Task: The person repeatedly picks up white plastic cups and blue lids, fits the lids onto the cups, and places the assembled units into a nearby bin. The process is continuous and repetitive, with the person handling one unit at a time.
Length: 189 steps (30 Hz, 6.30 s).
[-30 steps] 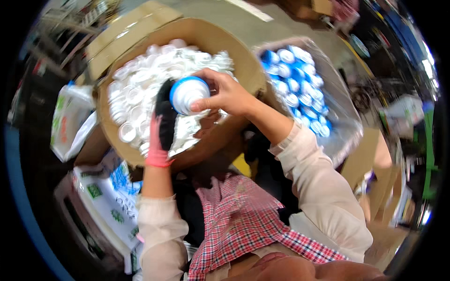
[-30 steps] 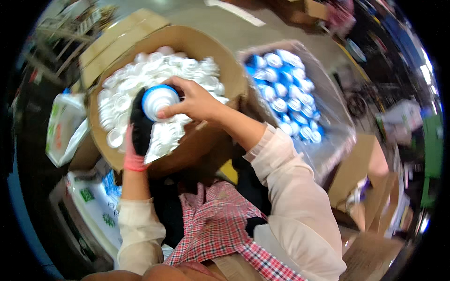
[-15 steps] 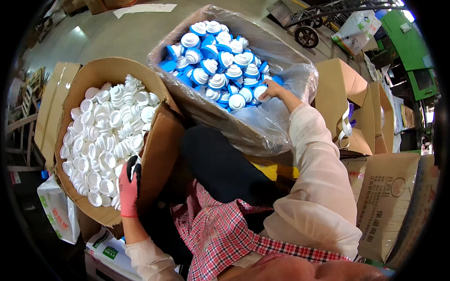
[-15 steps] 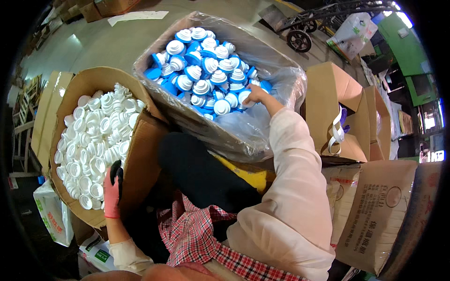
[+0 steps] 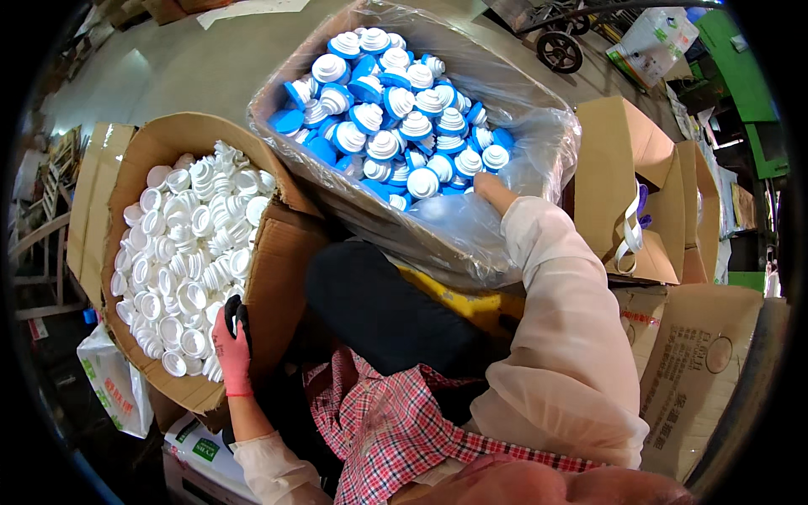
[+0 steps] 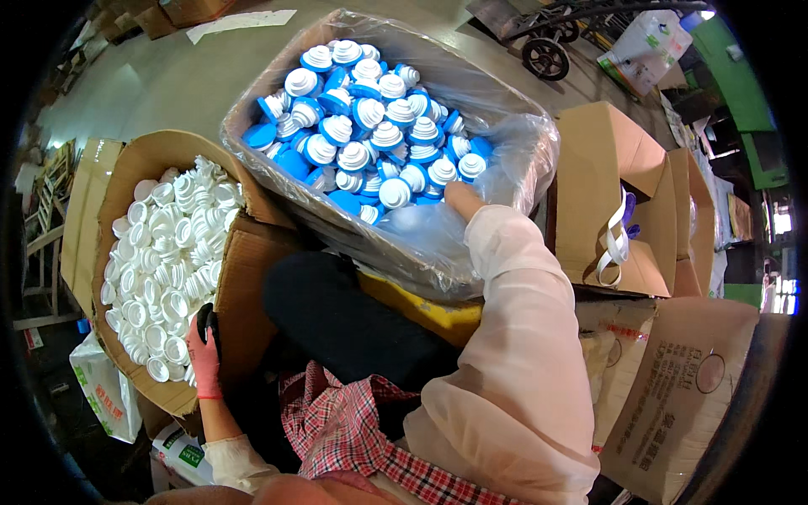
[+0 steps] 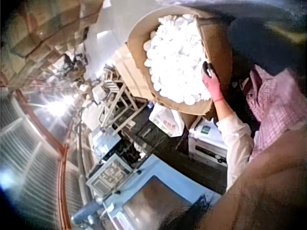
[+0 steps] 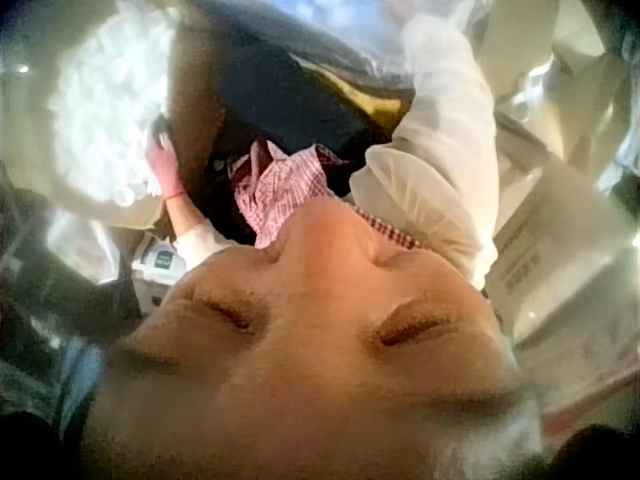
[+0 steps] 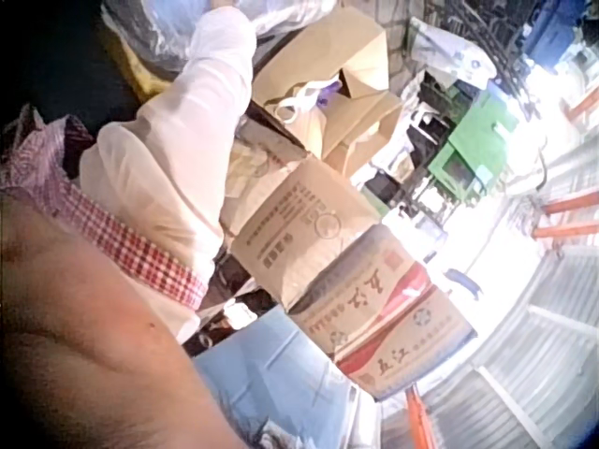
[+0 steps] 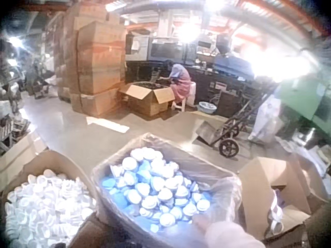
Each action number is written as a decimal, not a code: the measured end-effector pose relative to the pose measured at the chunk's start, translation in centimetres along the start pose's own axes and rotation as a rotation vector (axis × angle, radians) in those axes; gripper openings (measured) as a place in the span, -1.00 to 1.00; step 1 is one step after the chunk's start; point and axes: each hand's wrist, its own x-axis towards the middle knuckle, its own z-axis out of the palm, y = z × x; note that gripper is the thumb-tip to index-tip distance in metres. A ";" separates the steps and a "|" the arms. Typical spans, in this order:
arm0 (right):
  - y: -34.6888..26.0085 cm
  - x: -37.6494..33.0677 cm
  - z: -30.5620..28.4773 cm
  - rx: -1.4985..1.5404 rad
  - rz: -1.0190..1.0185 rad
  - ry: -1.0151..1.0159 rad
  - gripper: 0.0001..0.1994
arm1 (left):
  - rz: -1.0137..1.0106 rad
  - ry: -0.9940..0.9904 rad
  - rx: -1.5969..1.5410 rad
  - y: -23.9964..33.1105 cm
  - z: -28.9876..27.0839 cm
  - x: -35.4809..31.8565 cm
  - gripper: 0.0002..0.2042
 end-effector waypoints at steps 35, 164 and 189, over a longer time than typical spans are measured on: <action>-9.3 1.9 -18.3 1.835 -0.471 -0.327 -0.52 | 0.135 0.125 0.237 0.8 0.7 0.6 -0.57; -5.0 -5.9 -2.4 -0.232 -0.433 -0.550 -0.10 | 0.111 0.327 -0.074 8.1 -1.6 0.1 -0.67; 0.9 1.0 -10.3 -0.253 -0.077 -0.864 -0.66 | -0.121 0.153 0.302 -1.4 3.5 1.6 -0.68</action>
